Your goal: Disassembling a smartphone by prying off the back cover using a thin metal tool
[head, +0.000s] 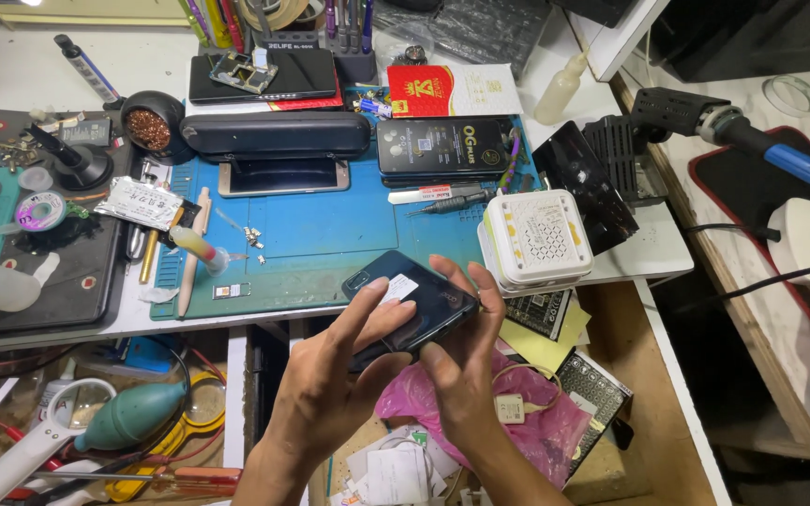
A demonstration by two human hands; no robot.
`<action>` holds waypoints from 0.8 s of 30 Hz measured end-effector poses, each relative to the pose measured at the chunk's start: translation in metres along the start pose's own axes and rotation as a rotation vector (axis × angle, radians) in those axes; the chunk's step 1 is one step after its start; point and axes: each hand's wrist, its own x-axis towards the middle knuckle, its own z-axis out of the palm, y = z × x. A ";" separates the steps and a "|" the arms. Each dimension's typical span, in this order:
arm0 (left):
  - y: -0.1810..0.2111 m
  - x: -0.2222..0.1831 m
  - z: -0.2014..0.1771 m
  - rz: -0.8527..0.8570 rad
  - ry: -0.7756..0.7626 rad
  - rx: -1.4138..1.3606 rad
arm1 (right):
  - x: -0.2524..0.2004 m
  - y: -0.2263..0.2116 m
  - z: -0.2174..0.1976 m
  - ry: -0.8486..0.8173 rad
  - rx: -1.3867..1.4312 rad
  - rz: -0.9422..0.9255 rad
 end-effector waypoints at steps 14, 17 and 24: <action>-0.001 -0.002 0.001 -0.025 -0.015 -0.078 | -0.001 0.009 -0.005 -0.008 0.039 -0.038; -0.001 -0.003 0.002 -0.031 -0.018 -0.096 | 0.000 0.012 -0.007 -0.019 0.054 -0.055; 0.004 -0.001 0.000 -0.067 -0.001 -0.114 | -0.001 0.012 -0.007 -0.066 0.057 -0.097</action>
